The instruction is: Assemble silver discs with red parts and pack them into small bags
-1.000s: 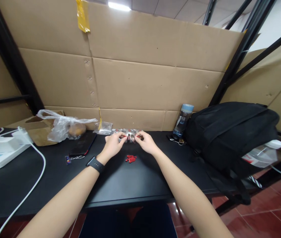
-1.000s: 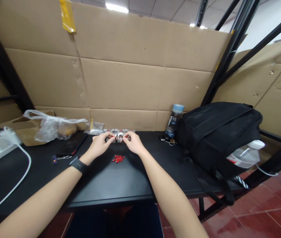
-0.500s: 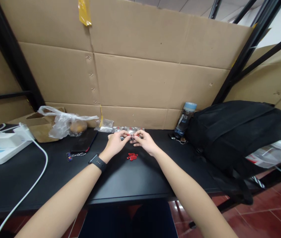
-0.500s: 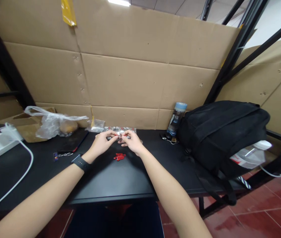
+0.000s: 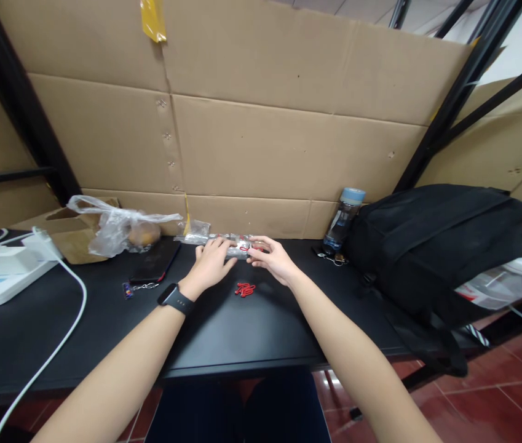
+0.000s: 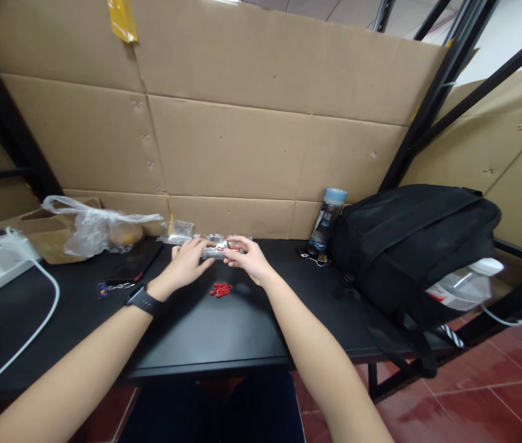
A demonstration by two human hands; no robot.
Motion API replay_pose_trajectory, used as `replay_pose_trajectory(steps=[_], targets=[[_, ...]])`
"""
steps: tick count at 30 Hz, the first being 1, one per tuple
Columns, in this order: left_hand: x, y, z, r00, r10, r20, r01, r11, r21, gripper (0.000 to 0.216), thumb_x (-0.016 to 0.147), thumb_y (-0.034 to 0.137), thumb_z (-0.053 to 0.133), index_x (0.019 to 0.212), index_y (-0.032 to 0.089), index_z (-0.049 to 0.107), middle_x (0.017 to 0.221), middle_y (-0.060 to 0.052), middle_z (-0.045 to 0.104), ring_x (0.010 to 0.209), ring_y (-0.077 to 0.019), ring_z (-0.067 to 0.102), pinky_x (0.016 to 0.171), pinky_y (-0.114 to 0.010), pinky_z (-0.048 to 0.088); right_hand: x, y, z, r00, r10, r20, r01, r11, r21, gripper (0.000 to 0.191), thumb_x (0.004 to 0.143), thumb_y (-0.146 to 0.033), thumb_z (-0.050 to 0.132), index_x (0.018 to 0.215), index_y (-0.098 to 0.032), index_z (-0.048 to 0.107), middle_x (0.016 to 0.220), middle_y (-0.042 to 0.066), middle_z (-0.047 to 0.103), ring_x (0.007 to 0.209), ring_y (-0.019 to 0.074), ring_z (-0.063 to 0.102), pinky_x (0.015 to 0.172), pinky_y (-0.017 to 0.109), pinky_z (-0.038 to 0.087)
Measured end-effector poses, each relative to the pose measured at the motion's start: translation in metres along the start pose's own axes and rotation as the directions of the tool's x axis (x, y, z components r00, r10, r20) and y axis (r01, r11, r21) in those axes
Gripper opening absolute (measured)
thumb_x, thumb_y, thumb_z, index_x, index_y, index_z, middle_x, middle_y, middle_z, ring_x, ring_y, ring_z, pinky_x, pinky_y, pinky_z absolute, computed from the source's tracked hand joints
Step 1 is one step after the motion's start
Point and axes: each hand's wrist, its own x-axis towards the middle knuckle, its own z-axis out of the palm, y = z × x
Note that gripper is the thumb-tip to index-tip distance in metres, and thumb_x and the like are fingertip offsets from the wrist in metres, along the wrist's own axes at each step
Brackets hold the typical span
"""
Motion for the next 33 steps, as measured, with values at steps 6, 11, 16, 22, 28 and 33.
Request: replay_pose_trajectory(steps=[6,11,16,22,28,33], targets=[[-0.002,-0.018,0.009,0.988,0.055,0.147,-0.072,0.991,0.110,0.043,0.092,0.028,0.053,0.134,0.024,0.052,0.136,-0.015,0.059,0.124,-0.0314,0.055,0.098,-0.048,0.039,0.007,0.003,-0.017,0.993,-0.063,-0.105,0.027,0.950,-0.310,0.044,0.074,-0.035,0.080,0.114,-0.023,0.066,0.109,0.006,0.068,0.069,0.0117,0.067,0.056,0.021,0.052],[-0.001,-0.013,0.011,0.950,0.112,0.291,-0.126,0.992,0.028,0.027,0.093,0.026,0.050,0.114,0.025,0.066,0.121,-0.010,0.068,0.114,-0.0267,0.063,0.093,-0.040,0.046,0.010,0.002,-0.033,0.972,-0.224,-0.073,0.109,0.703,-0.703,0.039,0.077,-0.028,0.075,0.114,-0.022,0.068,0.107,0.006,0.068,0.083,0.0158,0.065,0.077,0.031,0.054],[-0.002,-0.008,0.015,0.935,0.209,0.286,-0.201,0.978,-0.059,0.018,0.089,0.024,0.054,0.101,0.025,0.067,0.109,-0.005,0.071,0.104,-0.0225,0.066,0.086,-0.033,0.048,0.006,-0.003,-0.043,0.967,-0.243,0.070,0.174,0.438,-0.882,0.042,0.077,-0.020,0.074,0.118,-0.023,0.068,0.113,0.006,0.065,0.096,0.0169,0.063,0.092,0.032,0.048],[-0.001,-0.006,0.018,0.951,0.213,0.224,-0.209,0.977,-0.045,0.008,0.086,0.025,0.060,0.093,0.025,0.064,0.089,-0.002,0.072,0.085,-0.0213,0.067,0.076,-0.030,0.046,0.003,-0.007,-0.042,0.967,-0.235,0.097,0.186,0.396,-0.899,0.041,0.075,-0.023,0.075,0.115,-0.021,0.070,0.104,0.005,0.068,0.084,0.0154,0.061,0.081,0.027,0.047],[-0.003,-0.001,0.021,0.941,0.243,0.235,-0.243,0.970,-0.030,0.018,0.093,0.032,0.054,0.102,0.030,0.070,0.109,-0.003,0.072,0.111,-0.0266,0.060,0.091,-0.039,0.041,0.000,-0.015,-0.041,0.977,-0.190,0.098,0.169,0.410,-0.896,0.028,0.072,-0.026,0.075,0.099,-0.018,0.072,0.085,0.001,0.070,0.072,0.0132,0.060,0.071,0.023,0.043],[-0.003,0.001,0.023,0.923,0.259,0.284,-0.251,0.966,-0.063,0.028,0.098,0.032,0.046,0.113,0.034,0.070,0.120,-0.004,0.068,0.116,-0.0247,0.059,0.095,-0.040,0.038,-0.001,-0.009,-0.039,0.981,-0.136,0.137,0.178,0.362,-0.915,0.022,0.071,-0.029,0.077,0.090,-0.019,0.073,0.081,0.001,0.071,0.070,0.0136,0.062,0.068,0.023,0.042]])
